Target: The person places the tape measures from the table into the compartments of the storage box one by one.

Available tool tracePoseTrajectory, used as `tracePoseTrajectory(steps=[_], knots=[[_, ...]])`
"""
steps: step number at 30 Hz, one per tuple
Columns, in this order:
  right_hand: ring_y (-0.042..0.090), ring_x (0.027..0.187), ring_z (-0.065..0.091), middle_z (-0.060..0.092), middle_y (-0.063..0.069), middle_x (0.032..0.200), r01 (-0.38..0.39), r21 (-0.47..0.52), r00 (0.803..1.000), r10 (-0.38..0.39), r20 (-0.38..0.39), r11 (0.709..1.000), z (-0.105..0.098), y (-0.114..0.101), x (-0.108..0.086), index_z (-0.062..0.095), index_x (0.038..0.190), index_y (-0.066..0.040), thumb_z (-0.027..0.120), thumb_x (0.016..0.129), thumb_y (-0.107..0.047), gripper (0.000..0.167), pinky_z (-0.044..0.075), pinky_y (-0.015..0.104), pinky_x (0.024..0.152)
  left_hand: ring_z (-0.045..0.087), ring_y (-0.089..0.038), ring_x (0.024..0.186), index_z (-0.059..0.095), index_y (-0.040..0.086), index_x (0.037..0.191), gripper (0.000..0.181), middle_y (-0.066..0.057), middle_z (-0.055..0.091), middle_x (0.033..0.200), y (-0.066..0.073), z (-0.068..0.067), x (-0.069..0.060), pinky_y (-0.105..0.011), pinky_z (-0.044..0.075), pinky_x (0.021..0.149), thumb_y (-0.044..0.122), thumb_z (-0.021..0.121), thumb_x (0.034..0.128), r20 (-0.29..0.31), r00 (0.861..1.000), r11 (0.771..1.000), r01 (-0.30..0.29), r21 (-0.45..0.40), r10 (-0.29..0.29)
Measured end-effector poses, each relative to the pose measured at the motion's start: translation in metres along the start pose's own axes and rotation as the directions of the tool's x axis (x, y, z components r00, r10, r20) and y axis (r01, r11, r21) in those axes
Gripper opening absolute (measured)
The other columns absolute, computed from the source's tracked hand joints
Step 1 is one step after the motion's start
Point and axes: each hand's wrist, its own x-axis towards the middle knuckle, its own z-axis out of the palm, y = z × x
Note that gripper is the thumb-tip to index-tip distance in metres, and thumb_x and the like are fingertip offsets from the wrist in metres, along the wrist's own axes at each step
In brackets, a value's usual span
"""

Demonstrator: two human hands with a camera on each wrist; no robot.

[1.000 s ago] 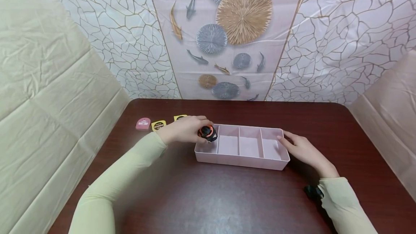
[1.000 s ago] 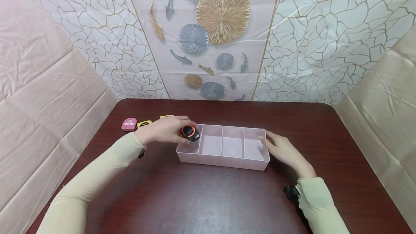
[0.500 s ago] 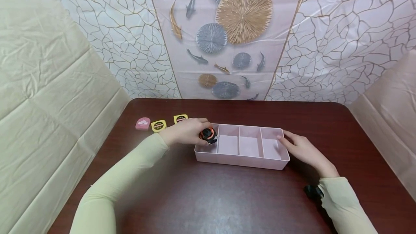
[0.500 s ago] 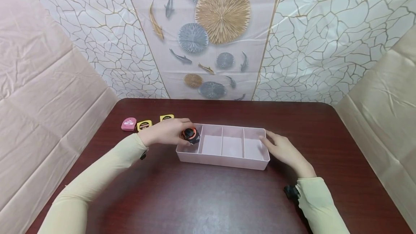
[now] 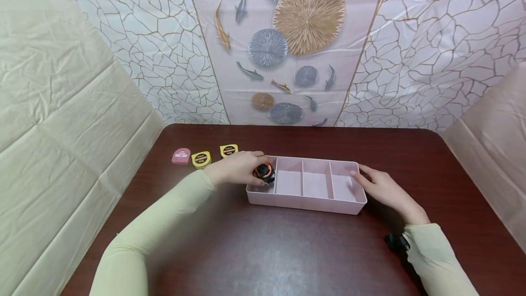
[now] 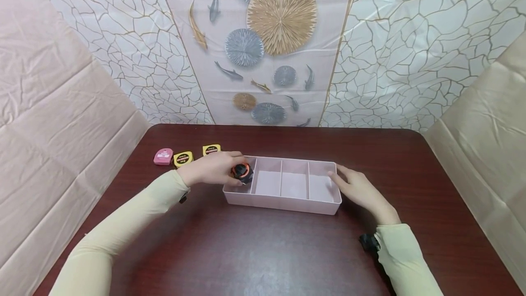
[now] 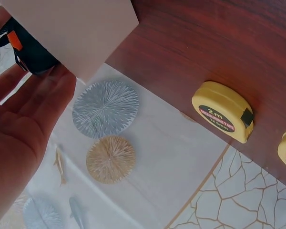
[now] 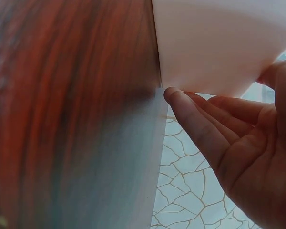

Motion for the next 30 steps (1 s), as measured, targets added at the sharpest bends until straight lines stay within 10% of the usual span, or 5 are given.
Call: tracePoseTrajectory(steps=[30], knots=[[0.050, 0.129, 0.049, 0.049, 0.035, 0.140, 0.018, -0.033, 0.999, -0.019, -0.026, 0.999, 0.000, -0.002, -0.002, 0.041, 0.148, 0.009, 0.047, 0.106, -0.043, 0.068, 0.040, 0.064, 0.102, 0.067, -0.020, 0.091, 0.063, 0.013, 0.127, 0.056, -0.003, 0.064, 0.111, 0.004, 0.012, 0.009, -0.037, 0.054, 0.077, 0.039, 0.080, 0.0809, -0.043, 0.999, 0.992, 0.036, 0.121, -0.031]])
